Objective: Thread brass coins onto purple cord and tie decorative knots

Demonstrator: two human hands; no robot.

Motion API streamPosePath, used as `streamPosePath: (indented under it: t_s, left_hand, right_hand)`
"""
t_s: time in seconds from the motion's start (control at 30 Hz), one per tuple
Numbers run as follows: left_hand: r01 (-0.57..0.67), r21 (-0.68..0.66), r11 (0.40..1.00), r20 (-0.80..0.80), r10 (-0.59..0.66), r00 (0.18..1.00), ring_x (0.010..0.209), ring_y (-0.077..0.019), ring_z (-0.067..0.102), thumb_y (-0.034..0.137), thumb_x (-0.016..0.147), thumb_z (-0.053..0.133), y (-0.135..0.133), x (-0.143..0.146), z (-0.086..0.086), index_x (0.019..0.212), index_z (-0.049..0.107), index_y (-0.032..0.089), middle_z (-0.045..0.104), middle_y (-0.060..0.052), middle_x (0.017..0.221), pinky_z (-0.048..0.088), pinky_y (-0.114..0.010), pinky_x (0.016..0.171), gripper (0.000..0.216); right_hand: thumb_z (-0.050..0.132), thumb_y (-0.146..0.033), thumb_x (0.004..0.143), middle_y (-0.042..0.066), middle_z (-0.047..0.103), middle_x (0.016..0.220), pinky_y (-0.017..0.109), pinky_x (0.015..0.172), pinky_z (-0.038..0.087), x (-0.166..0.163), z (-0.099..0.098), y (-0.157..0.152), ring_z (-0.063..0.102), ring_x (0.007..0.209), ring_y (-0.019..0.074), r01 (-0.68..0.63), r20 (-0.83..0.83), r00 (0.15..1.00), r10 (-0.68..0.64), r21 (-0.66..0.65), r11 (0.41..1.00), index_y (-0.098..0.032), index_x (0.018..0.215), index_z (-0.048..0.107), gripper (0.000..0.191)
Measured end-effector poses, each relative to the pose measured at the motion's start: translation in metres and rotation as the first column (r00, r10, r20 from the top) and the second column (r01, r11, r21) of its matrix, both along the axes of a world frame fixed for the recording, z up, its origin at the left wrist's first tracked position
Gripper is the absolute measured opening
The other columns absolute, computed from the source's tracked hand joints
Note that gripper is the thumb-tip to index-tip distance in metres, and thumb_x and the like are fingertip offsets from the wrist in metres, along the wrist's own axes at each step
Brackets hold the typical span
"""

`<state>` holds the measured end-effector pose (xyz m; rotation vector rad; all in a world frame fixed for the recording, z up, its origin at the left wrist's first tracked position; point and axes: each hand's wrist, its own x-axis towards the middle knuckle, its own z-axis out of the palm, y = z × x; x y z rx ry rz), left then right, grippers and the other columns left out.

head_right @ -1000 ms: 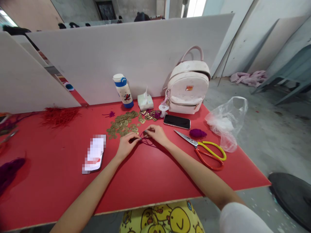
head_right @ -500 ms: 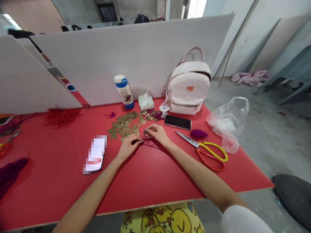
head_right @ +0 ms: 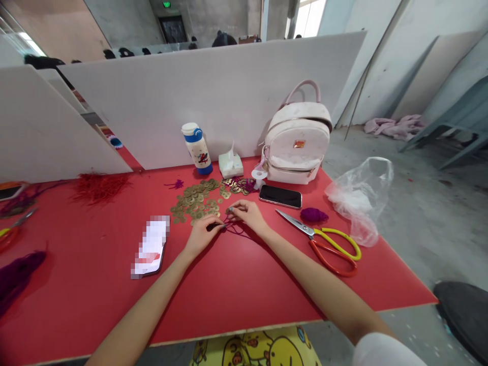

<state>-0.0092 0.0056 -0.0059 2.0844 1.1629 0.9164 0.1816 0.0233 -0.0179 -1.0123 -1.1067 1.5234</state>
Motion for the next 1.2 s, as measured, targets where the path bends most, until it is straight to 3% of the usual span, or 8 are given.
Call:
streamPosePath:
  t_s: [0.4, 0.7, 1.0, 1.2]
  left_hand:
    - [0.019, 0.001, 1.000, 0.003, -0.019, 1.000, 0.075, -0.0176, 0.063, 0.020, 0.086, 0.063, -0.0016, 0.0006, 0.0003, 0.075, 0.070, 0.018, 0.069, -0.004, 0.078, 0.048, -0.029, 0.070, 0.013]
    - [0.040, -0.002, 0.999, 0.011, -0.040, 0.999, 0.076, -0.0177, 0.063, 0.020, 0.085, 0.063, -0.0010, -0.0002, -0.0001, 0.076, 0.070, 0.019, 0.070, -0.004, 0.079, 0.048, -0.029, 0.072, 0.012]
    - [0.045, 0.006, 0.999, 0.003, -0.045, 0.999, 0.078, -0.0184, 0.064, 0.019, 0.086, 0.063, -0.0009, -0.0004, 0.0003, 0.077, 0.070, 0.019, 0.070, -0.005, 0.081, 0.049, -0.030, 0.074, 0.012]
    - [0.044, -0.002, 0.999, -0.008, -0.044, 0.999, 0.077, -0.0178, 0.063, 0.017, 0.085, 0.064, -0.0009, -0.0006, 0.0017, 0.076, 0.070, 0.018, 0.069, -0.004, 0.079, 0.048, -0.028, 0.072, 0.011]
  right_hand:
    - [0.082, -0.036, 0.060, 0.003, 0.073, 0.071, 0.027, 0.062, 0.057, 0.0000, -0.0004, 0.0010, 0.069, 0.061, 0.0151, 0.026, 0.052, 0.998, -0.025, -0.018, 1.000, -0.015, 0.080, 0.069, 0.031]
    - [0.076, -0.039, 0.067, 0.006, 0.075, 0.077, 0.028, 0.064, 0.055, 0.0024, 0.0017, -0.0003, 0.070, 0.067, 0.0174, -0.044, 0.131, 0.991, 0.037, 0.054, 0.998, -0.015, 0.088, 0.074, 0.031]
    - [0.072, -0.042, 0.074, 0.007, 0.074, 0.076, 0.021, 0.048, 0.044, 0.0047, 0.0013, -0.0010, 0.065, 0.059, 0.0144, -0.064, 0.227, 0.973, 0.049, 0.060, 0.996, -0.014, 0.092, 0.072, 0.034]
    - [0.072, -0.041, 0.073, 0.004, 0.072, 0.070, 0.020, 0.047, 0.043, 0.0060, -0.0017, 0.0009, 0.062, 0.055, 0.0121, -0.070, 0.228, 0.973, 0.043, 0.110, 0.991, -0.014, 0.091, 0.069, 0.033]
